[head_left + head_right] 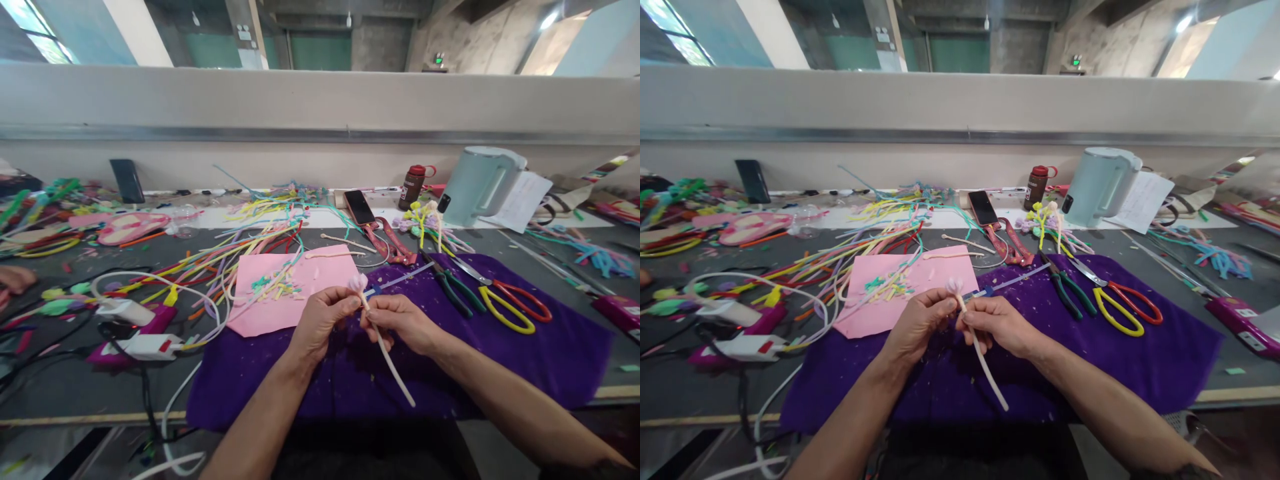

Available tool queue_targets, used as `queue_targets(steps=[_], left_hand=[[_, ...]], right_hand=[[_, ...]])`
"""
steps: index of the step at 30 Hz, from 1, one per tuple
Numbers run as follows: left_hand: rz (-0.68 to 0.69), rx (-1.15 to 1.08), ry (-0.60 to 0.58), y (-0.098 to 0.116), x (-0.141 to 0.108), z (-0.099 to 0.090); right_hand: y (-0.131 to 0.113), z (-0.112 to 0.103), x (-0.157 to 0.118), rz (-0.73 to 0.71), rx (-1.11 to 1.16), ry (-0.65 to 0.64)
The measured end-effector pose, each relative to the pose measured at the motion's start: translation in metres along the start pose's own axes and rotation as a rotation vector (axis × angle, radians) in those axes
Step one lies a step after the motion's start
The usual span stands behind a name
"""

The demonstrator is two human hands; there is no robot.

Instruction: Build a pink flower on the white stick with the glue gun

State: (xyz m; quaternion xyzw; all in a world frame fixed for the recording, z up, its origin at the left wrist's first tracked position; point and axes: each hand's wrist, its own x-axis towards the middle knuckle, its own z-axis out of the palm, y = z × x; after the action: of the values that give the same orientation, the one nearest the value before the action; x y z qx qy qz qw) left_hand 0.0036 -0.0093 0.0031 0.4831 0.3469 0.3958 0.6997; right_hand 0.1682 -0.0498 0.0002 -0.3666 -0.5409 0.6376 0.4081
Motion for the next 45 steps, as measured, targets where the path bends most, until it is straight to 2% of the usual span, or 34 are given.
queue_targets(steps=[3, 12, 23, 31, 37, 41, 45], left_hand=[[-0.019, 0.002, -0.046, 0.0, -0.001, 0.001], [-0.024, 0.017, -0.092, -0.002, -0.001, 0.002], [-0.003, -0.001, -0.128, -0.007, 0.0, 0.003], [0.09, 0.031, -0.032, -0.004, -0.001, 0.008], [0.078, 0.034, -0.01, -0.001, -0.003, 0.007], [0.017, -0.007, -0.065, 0.006, -0.004, 0.002], [-0.012, -0.08, -0.09, 0.015, -0.004, -0.004]], right_hand=[[0.0, 0.001, 0.0, 0.0, -0.031, -0.002], [-0.003, 0.0, 0.0, 0.007, -0.062, 0.019], [0.002, 0.001, 0.001, 0.0, -0.142, -0.022], [0.005, 0.005, 0.004, -0.1, -0.194, 0.161], [0.001, 0.001, 0.003, -0.158, -0.294, 0.279], [-0.003, -0.002, 0.002, -0.102, -0.301, 0.247], [-0.006, -0.006, 0.002, -0.056, -0.233, 0.155]])
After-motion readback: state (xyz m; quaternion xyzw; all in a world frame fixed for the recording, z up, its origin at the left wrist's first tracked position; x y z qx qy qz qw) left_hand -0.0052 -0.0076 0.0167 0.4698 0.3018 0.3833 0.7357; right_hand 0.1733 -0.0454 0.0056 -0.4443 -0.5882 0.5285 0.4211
